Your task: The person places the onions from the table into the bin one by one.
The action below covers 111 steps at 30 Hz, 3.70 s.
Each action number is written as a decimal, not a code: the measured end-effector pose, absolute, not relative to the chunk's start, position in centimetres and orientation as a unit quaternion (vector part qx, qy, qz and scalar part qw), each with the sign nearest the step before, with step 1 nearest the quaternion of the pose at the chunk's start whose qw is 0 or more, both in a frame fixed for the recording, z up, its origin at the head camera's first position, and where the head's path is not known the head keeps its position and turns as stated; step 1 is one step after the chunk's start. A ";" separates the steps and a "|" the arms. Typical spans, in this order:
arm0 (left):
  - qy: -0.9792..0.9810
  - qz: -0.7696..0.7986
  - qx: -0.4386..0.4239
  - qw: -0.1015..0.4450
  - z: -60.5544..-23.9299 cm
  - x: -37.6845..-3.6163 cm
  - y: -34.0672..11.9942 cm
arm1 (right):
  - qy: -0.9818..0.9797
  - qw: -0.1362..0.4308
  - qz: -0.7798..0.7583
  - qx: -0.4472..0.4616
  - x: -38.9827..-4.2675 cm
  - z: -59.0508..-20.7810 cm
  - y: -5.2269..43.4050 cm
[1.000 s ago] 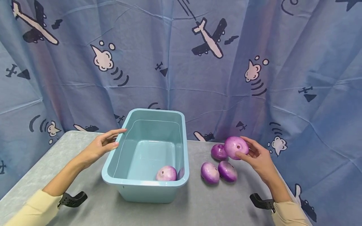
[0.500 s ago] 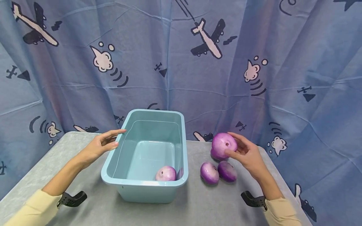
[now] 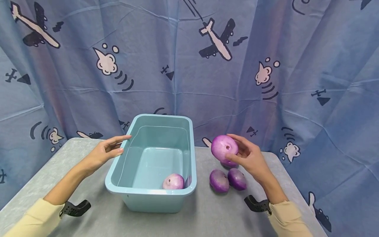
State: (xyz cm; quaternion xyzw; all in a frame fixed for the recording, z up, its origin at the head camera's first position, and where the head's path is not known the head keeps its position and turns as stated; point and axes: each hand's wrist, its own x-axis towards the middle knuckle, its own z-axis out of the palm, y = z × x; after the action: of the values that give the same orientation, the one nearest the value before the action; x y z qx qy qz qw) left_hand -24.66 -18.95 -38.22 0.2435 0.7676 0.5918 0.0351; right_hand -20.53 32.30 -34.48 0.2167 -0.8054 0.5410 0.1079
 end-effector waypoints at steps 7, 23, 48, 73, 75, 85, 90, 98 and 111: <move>0.770 0.590 0.242 0.032 -38.1 -24.6 -18.9 | -0.781 0.092 0.565 0.250 -21.1 -33.9 30.7; 0.767 0.593 0.242 0.034 -38.2 -24.6 -18.9 | -0.769 0.057 0.572 0.279 -21.8 -32.4 26.5; 0.763 0.598 0.243 0.038 -38.1 -24.6 -18.9 | -0.729 0.002 0.589 0.349 -22.8 -32.1 21.7; 0.763 0.599 0.239 0.040 -37.9 -24.7 -18.7 | -0.766 0.040 0.578 0.280 -21.5 -34.5 27.2; 0.763 0.599 0.239 0.040 -38.0 -24.7 -18.8 | -0.769 0.042 0.575 0.275 -21.3 -35.0 27.9; 0.763 0.598 0.242 0.042 -38.1 -24.6 -18.9 | -0.789 0.048 0.563 0.244 -20.5 -37.0 30.8; 0.760 0.601 0.243 0.043 -38.2 -24.6 -18.8 | -0.793 0.053 0.560 0.233 -20.0 -37.6 32.1; 0.760 0.603 0.238 0.048 -38.3 -24.5 -18.8 | -0.801 0.067 0.548 0.232 -19.6 -38.4 34.1; 0.763 0.598 0.239 0.046 -38.2 -24.5 -18.6 | -0.840 0.072 0.509 0.174 -18.0 -39.5 37.2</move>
State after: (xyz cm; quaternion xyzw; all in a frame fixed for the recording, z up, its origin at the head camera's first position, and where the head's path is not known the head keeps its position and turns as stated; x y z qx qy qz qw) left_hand -24.52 -18.62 -38.19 0.2392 0.7632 0.5985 0.0461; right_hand -18.04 37.15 -39.51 0.1735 -0.8401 0.5088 0.0724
